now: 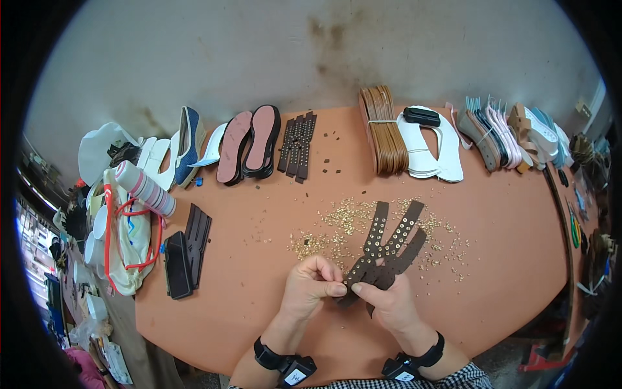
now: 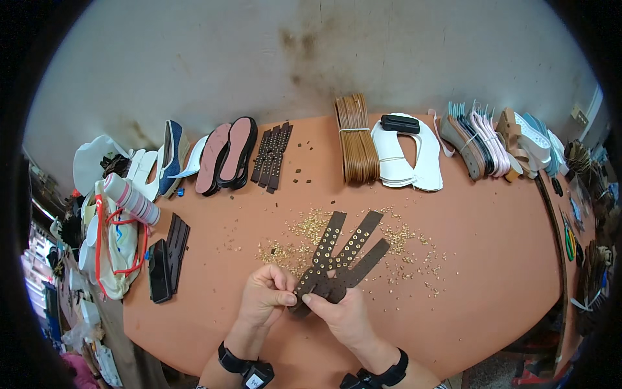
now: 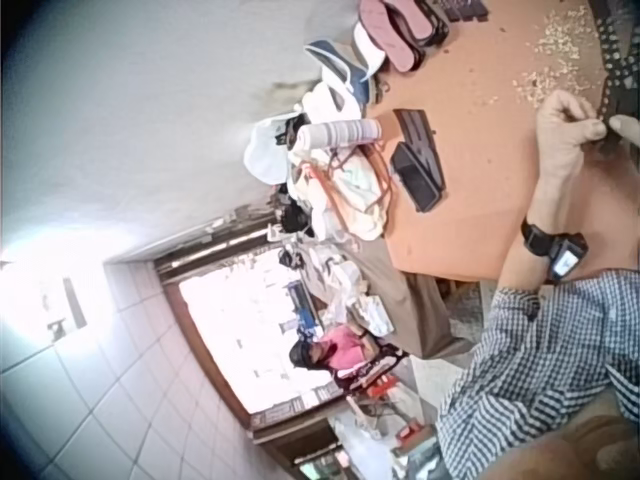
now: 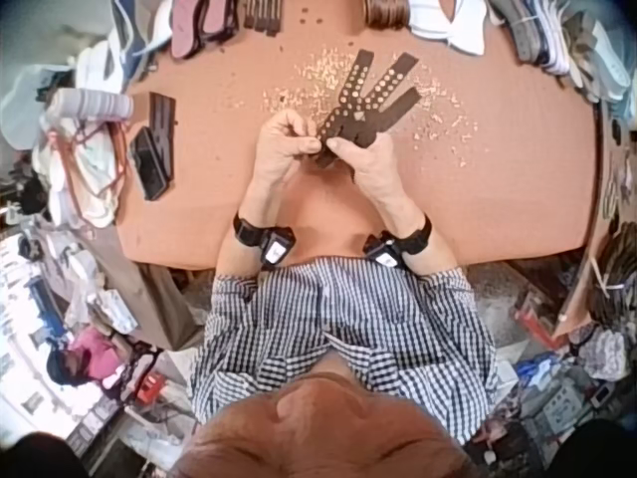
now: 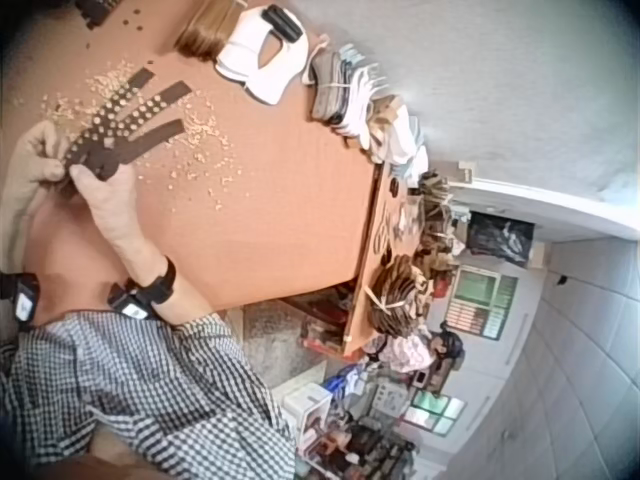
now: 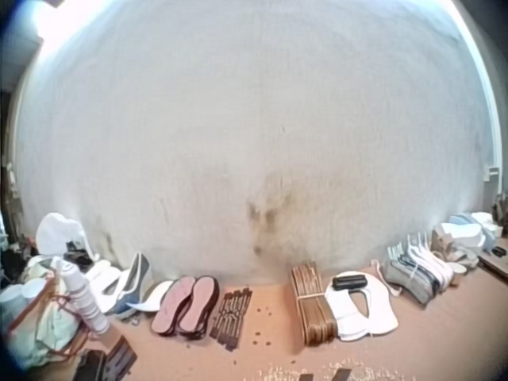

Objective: Attaching metal studs to leather shoe straps by hand.

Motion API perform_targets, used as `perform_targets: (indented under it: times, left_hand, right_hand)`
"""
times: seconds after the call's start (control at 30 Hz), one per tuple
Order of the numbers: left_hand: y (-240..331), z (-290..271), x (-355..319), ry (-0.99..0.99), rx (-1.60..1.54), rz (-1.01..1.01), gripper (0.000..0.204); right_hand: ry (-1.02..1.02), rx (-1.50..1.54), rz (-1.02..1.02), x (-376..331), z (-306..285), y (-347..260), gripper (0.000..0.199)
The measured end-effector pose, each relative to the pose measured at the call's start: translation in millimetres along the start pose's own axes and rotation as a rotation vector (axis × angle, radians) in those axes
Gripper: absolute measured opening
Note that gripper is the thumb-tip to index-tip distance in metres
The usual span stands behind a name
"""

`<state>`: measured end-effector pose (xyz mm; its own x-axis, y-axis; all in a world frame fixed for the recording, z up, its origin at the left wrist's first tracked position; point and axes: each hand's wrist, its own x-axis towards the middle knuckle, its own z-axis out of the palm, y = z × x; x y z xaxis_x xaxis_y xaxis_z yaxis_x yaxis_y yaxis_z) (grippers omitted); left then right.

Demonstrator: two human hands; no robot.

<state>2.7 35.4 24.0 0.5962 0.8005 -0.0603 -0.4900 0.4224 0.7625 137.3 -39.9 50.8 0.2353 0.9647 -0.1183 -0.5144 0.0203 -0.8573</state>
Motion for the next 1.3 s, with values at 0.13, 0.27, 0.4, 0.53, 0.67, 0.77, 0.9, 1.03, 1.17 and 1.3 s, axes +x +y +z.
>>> perform_targets:
  times: [0.13,0.27,0.4,0.53,0.67,0.77,0.9,1.03,1.17,1.3]
  left_hand:
    - [-4.9,-5.4,1.4,0.021,-0.032,0.020,0.028]
    - [-2.7,-2.4,0.6,0.020,0.047,0.067,0.028]
    - [-2.2,-3.3,1.5,-0.001,0.109,0.094,0.028]
    - [-2.6,-5.1,1.0,-0.036,0.121,0.101,0.027]
    - [-2.3,-1.6,3.0,0.010,0.146,0.030,0.026]
    - [-7.0,-4.5,7.2,0.005,0.118,0.013,0.027]
    - [-8.0,-6.6,6.1,-0.007,0.087,0.047,0.030]
    - [-8.8,-10.0,5.6,-0.017,0.067,0.069,0.031]
    - [-8.8,-11.7,6.2,-0.038,0.030,0.035,0.030]
    - [-10.7,-12.4,6.3,-0.038,-0.035,0.008,0.030]
  right_hand:
    - [0.010,0.010,0.000,-0.3,2.7,1.5,0.012]
    - [0.006,0.017,0.018,0.4,1.8,2.3,0.012]
    - [0.014,-0.078,-0.002,-1.8,-0.8,4.3,0.017]
    - [0.010,-0.096,-0.035,-2.2,-0.1,4.6,0.013]
    - [0.059,-0.008,-0.035,1.6,-0.9,5.8,0.016]
    - [0.079,0.096,0.004,4.3,-1.2,5.1,0.019]
    - [0.068,0.160,0.031,4.6,1.1,4.5,0.019]
    - [0.052,0.117,0.042,2.8,3.1,3.1,0.019]
    - [0.053,0.229,0.154,3.9,-1.8,1.8,0.019]
    - [0.050,0.325,0.265,5.2,-5.8,2.8,0.018]
